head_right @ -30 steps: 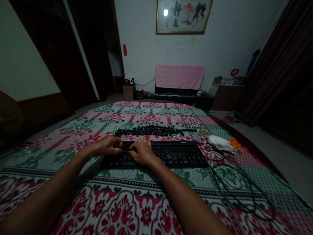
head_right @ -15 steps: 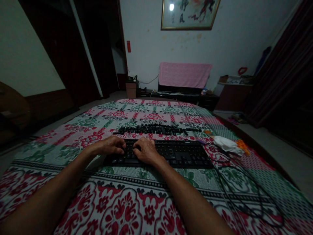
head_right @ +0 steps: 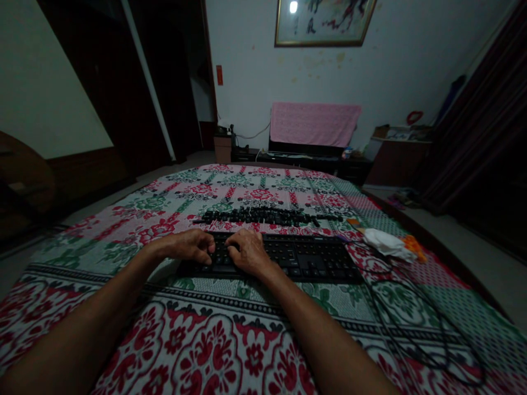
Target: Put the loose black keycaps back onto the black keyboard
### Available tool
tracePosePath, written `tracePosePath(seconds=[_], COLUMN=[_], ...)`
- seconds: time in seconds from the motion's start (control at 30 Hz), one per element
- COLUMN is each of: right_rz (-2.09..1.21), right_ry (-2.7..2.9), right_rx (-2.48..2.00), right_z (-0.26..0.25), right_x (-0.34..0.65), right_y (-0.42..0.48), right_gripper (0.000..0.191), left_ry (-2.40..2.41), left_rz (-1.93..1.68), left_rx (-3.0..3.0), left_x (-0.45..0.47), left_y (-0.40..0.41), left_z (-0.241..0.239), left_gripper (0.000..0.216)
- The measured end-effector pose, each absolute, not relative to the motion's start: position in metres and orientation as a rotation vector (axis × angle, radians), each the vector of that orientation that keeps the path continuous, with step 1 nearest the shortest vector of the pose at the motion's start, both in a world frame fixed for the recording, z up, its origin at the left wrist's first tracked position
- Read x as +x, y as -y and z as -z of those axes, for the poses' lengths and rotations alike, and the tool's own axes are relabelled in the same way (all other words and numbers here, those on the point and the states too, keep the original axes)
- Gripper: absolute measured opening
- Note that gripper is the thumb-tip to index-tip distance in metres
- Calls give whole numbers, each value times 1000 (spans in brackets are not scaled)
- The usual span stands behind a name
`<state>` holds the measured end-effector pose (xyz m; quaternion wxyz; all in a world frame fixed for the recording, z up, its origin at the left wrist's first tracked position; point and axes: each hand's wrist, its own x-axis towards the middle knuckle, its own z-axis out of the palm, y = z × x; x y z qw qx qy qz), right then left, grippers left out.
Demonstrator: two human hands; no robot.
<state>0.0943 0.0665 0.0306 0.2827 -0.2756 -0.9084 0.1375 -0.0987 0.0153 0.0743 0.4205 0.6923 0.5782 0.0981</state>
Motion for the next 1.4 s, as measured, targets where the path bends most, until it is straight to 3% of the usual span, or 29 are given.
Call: tracePosePath(seconds=[0.27,0.87,1.4], right_rz=[-435,-799,-666], right_ry=[2492,2363,2501], right_rx=[-355,-458,-382], right_z=[-35,-33,-37], right_x=[85,90,86], right_y=[-57,-70,-55], right_gripper=[22,27,26], left_ry=[-1386,-1385,-1401], left_rz=[-265,-240,-181], left_rx=[1768,1607,1571], left_x=[-101,-98,-105], left_y=[-19,-16,-23], left_z=[-70,-72,-60], left_gripper=[30,33,36])
